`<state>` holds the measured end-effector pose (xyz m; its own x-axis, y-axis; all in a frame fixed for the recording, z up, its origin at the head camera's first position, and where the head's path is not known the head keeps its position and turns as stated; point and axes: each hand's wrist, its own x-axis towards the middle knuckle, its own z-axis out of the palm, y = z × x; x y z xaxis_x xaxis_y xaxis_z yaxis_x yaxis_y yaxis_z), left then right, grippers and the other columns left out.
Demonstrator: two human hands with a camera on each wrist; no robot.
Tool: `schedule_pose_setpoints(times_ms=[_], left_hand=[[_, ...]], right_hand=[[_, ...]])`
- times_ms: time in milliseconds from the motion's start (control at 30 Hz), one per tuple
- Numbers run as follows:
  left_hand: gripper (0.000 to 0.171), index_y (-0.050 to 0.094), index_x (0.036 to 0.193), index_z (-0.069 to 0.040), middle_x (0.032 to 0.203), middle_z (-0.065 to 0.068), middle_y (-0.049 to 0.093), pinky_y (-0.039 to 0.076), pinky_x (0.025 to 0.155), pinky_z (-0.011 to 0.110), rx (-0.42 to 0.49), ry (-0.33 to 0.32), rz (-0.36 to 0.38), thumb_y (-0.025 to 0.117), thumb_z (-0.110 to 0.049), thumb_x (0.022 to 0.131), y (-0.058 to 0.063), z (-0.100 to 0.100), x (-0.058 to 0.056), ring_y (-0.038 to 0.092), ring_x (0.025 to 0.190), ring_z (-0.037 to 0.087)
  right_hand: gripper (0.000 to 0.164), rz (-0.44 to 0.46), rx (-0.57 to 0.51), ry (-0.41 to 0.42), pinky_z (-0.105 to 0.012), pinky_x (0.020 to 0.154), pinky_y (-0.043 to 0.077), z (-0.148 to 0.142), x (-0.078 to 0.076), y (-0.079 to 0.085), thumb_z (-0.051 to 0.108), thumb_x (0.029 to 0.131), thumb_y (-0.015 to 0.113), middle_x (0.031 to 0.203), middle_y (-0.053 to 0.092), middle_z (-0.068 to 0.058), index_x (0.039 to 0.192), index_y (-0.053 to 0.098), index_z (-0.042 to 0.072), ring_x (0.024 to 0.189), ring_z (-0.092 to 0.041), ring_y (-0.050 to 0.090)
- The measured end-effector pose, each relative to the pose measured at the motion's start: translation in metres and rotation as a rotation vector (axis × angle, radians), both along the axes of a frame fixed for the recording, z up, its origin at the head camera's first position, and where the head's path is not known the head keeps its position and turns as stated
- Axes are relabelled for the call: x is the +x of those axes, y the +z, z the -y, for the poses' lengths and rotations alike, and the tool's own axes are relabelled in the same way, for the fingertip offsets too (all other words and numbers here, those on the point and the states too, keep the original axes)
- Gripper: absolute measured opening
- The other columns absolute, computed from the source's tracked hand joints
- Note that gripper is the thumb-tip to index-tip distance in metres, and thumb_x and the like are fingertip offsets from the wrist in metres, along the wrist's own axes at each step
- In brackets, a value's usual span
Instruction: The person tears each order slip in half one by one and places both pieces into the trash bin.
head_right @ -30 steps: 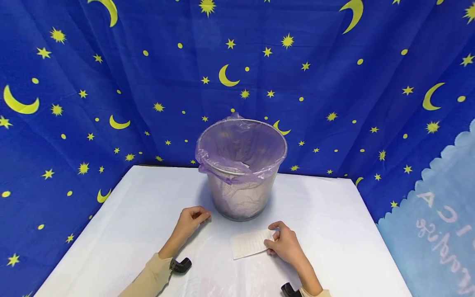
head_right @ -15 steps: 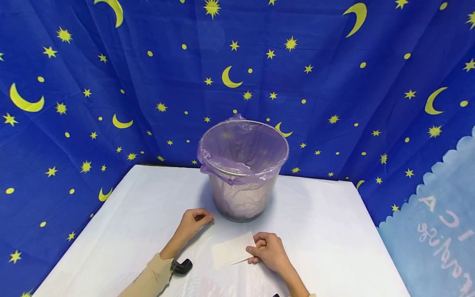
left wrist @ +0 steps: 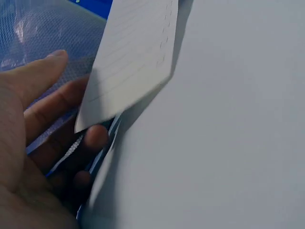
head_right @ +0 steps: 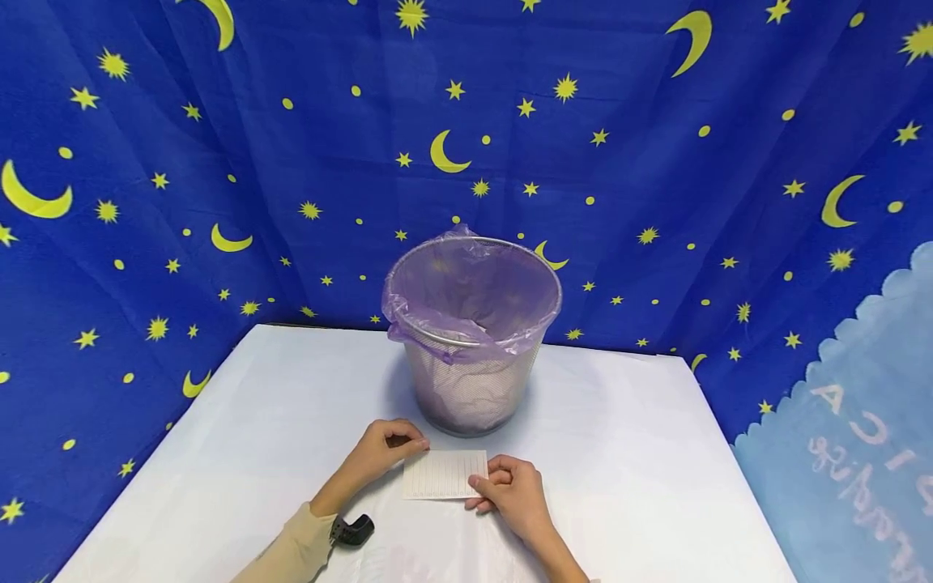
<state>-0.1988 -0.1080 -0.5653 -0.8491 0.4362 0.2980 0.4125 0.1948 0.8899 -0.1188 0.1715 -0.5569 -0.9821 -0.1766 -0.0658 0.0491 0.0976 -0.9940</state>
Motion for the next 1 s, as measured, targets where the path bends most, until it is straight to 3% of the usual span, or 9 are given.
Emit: schedule_pose_setpoints(times_ms=[267,467,633,800,900,1000], left_hand=[[0.006,0.082,0.093,-0.010,0.090,0.007,0.077,0.057,0.078,0.024,-0.004,-0.037,0.072,0.080,-0.015,0.094,0.004,-0.008,0.009,0.068,0.083,0.009],[0.003,0.082,0.094,-0.010,0.091,0.006,0.078,0.058,0.083,0.025,0.029,-0.037,0.070,0.079,-0.012,0.094,0.007,-0.011,0.012,0.070,0.086,0.009],[0.004,0.082,0.095,-0.010,0.092,0.006,0.079,0.057,0.086,0.026,0.031,-0.032,0.064,0.080,-0.014,0.094,0.009,-0.015,0.012,0.070,0.087,0.007],[0.004,0.081,0.094,-0.009,0.091,0.009,0.078,0.059,0.085,0.027,0.039,-0.076,0.070,0.079,-0.012,0.094,0.012,-0.019,0.015,0.070,0.086,0.008],[0.004,0.081,0.093,-0.008,0.091,0.010,0.077,0.059,0.084,0.027,0.027,-0.104,0.072,0.078,-0.011,0.095,0.014,-0.022,0.020,0.070,0.085,0.008],[0.006,0.081,0.093,-0.007,0.091,0.009,0.077,0.059,0.081,0.025,0.011,-0.113,0.075,0.079,-0.013,0.094,0.017,-0.026,0.024,0.070,0.083,0.006]], right_hand=[[0.032,0.023,0.012,0.007,-0.033,0.064,0.063,0.001,0.002,-0.003,0.013,0.093,0.081,0.082,0.078,-0.019,0.108,0.067,-0.012,0.068,-0.024,0.079],[0.035,-0.013,0.032,0.057,-0.031,0.063,0.063,0.003,0.000,-0.003,0.012,0.093,0.081,0.086,0.077,-0.021,0.112,0.067,-0.014,0.067,-0.019,0.077],[0.032,-0.145,0.168,0.012,-0.029,0.060,0.062,0.006,-0.004,0.000,0.023,0.092,0.083,0.091,0.079,-0.013,0.111,0.072,-0.001,0.066,-0.012,0.073],[0.031,-0.315,0.348,-0.051,-0.025,0.077,0.060,0.012,-0.002,0.005,0.034,0.089,0.087,0.105,0.078,0.005,0.113,0.075,0.018,0.089,-0.007,0.072],[0.024,-0.401,0.388,-0.076,-0.026,0.086,0.056,0.015,0.001,0.007,0.033,0.089,0.086,0.104,0.075,0.012,0.110,0.076,0.025,0.095,-0.007,0.069],[0.012,-0.440,0.352,-0.079,-0.029,0.087,0.056,0.018,0.003,0.010,0.027,0.092,0.083,0.099,0.074,0.013,0.102,0.076,0.024,0.094,-0.009,0.069]])
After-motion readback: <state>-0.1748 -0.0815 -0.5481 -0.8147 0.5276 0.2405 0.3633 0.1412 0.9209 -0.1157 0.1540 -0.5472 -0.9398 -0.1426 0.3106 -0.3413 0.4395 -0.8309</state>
